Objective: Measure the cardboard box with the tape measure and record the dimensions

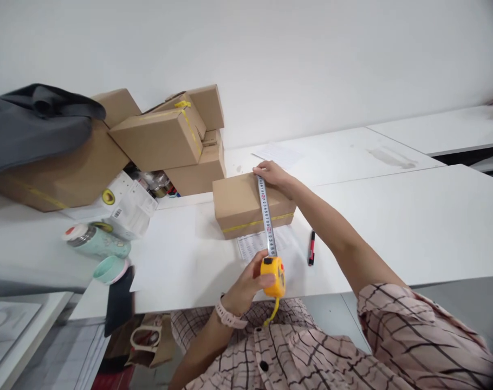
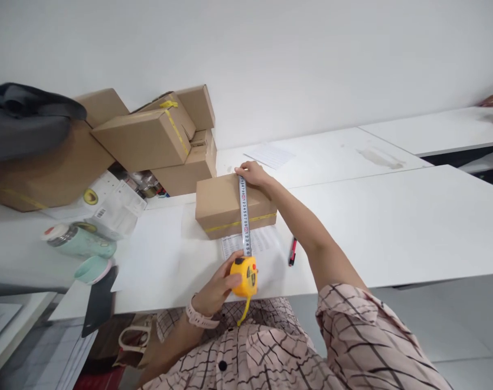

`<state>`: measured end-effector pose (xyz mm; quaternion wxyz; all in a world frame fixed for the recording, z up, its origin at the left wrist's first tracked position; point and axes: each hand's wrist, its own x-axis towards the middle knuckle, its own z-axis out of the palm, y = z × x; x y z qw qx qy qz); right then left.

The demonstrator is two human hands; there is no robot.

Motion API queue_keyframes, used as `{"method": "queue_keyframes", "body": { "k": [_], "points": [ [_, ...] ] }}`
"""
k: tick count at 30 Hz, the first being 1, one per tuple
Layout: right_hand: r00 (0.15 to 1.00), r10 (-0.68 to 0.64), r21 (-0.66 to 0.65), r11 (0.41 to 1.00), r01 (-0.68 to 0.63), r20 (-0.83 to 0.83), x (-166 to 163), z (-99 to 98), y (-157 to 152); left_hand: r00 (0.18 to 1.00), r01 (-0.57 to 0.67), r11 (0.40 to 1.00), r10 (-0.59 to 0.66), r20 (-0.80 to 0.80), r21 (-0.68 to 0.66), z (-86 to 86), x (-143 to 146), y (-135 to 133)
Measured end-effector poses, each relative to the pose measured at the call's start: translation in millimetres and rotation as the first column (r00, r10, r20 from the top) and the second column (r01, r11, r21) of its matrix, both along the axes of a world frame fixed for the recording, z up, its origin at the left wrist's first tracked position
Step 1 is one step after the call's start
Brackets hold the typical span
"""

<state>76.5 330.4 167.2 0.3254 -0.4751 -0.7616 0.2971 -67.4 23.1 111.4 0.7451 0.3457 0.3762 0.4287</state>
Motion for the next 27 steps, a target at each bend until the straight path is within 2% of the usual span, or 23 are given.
{"method": "queue_keyframes", "body": {
  "k": [3,5,8,14,19,23,27],
  "points": [
    [0.984,-0.080,0.048,0.996,0.073,0.162,-22.4,-1.7,24.2,0.999,-0.023,0.998,0.021,0.026,0.066,13.9,14.0,21.6],
    [0.967,-0.141,0.056,0.990,0.132,0.212,-27.7,-8.0,36.3,0.999,-0.041,0.995,0.040,0.012,0.094,24.2,15.9,33.8],
    [0.956,-0.145,0.057,0.989,0.135,0.253,-27.1,-18.4,44.3,0.997,-0.076,0.994,0.075,0.005,0.074,29.7,21.7,38.7],
    [0.963,-0.097,0.042,0.995,0.089,0.253,-24.4,-22.5,41.3,0.993,-0.114,0.992,0.114,0.020,0.046,24.4,45.4,30.8],
    [0.962,-0.088,0.049,0.996,0.078,0.260,-28.0,-21.4,40.0,0.990,-0.142,0.989,0.141,0.013,0.033,25.3,56.3,36.7],
    [0.966,-0.082,0.053,0.996,0.071,0.247,-27.8,-21.9,39.7,0.989,-0.147,0.988,0.147,0.005,0.042,24.4,56.3,38.5],
    [0.994,-0.037,0.068,0.997,0.030,0.104,-15.6,-19.7,39.3,0.985,-0.165,0.983,0.169,-0.039,0.077,29.2,44.0,32.0]
  ]
}}
